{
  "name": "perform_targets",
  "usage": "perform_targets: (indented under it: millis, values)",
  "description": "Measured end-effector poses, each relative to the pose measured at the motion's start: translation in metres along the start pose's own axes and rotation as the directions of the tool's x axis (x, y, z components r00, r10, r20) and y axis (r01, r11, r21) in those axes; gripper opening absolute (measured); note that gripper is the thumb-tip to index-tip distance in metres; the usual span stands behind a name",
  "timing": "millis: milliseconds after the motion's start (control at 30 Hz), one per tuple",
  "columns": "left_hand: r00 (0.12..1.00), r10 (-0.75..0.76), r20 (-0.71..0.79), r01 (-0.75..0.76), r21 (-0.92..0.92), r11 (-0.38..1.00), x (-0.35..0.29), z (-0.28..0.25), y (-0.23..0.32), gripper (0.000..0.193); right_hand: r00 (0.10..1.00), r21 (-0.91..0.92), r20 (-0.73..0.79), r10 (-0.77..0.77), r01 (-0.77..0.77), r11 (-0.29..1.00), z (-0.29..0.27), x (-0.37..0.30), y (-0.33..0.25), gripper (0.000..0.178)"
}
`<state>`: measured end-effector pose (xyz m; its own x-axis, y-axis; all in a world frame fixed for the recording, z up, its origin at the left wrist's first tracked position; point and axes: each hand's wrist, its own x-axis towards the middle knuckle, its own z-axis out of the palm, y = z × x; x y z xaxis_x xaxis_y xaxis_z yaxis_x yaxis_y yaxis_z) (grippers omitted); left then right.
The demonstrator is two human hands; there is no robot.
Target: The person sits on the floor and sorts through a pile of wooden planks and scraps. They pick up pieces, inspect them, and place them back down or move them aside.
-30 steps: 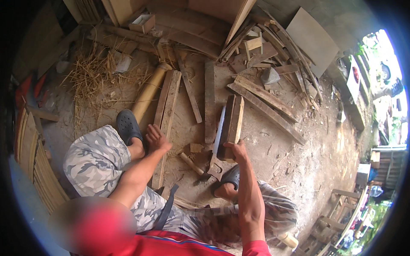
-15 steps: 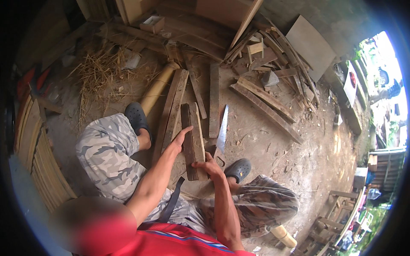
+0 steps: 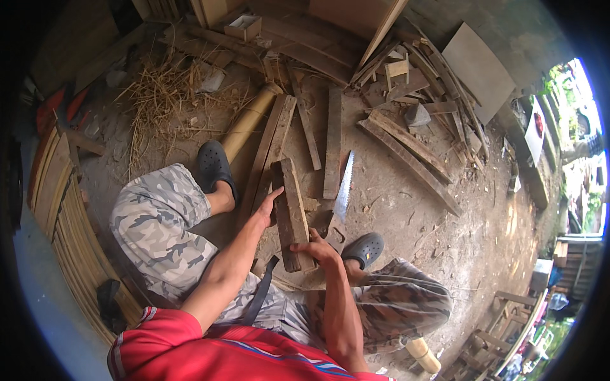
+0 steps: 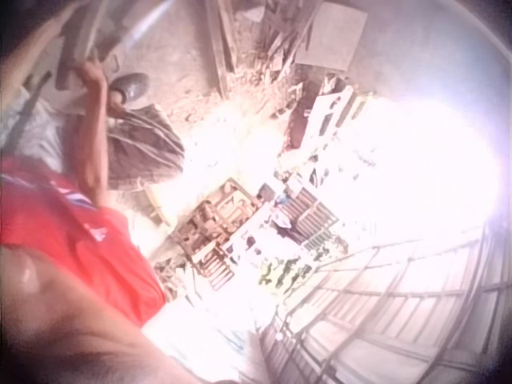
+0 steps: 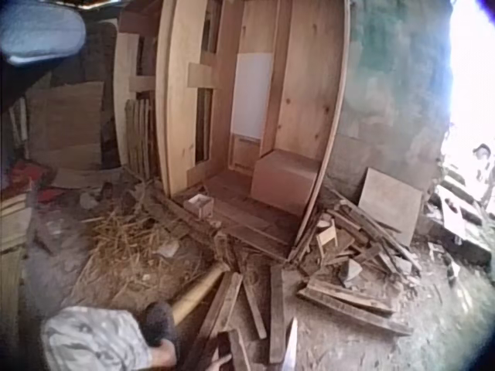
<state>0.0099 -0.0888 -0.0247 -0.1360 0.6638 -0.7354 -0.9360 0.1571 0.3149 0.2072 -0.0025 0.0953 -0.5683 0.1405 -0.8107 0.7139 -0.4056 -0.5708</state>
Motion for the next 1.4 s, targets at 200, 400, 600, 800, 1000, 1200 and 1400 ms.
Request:
perform_targets:
  millis: [200,400,600,800,1000,1200,1400]
  values:
    - [1.0,0.017,-0.023,-0.016,0.046,0.999,-0.008,0.01,-0.001,0.065,1.0,-0.129,-0.012,0.018,-0.019,0.992,0.005,-0.015,-0.014,0.098]
    - [0.999,0.021,-0.035,-0.017,0.093,0.995,-0.007,0.019,0.001,0.073,1.0,-0.03,-0.008,-0.001,0.001,1.0,-0.002,-0.007,0.006,0.098]
    - [0.999,0.027,-0.035,-0.022,0.128,0.992,-0.013,0.028,0.011,0.078,0.999,-0.093,-0.031,0.012,-0.014,0.996,0.004,-0.023,-0.023,0.097]
    - [0.999,0.029,-0.022,-0.026,0.136,0.99,-0.006,0.02,0.01,0.081,0.999,-0.079,-0.029,-0.015,0.013,0.997,0.006,-0.022,-0.023,0.095]
    - [0.999,0.036,-0.005,-0.036,0.108,0.993,-0.009,0.024,0.012,0.078,0.999,-0.099,-0.042,0.008,-0.012,0.995,0.011,-0.027,-0.032,0.097]
    - [0.996,0.094,0.013,-0.094,0.045,0.995,-0.012,0.033,0.013,0.059,0.998,-0.07,-0.023,-0.054,0.052,0.996,0.009,-0.019,-0.021,0.098]
    - [0.995,0.01,0.104,-0.004,-0.052,0.999,-0.005,0.022,0.0,0.052,0.992,0.002,-0.08,-0.1,0.1,0.995,0.001,0.015,0.031,0.089]
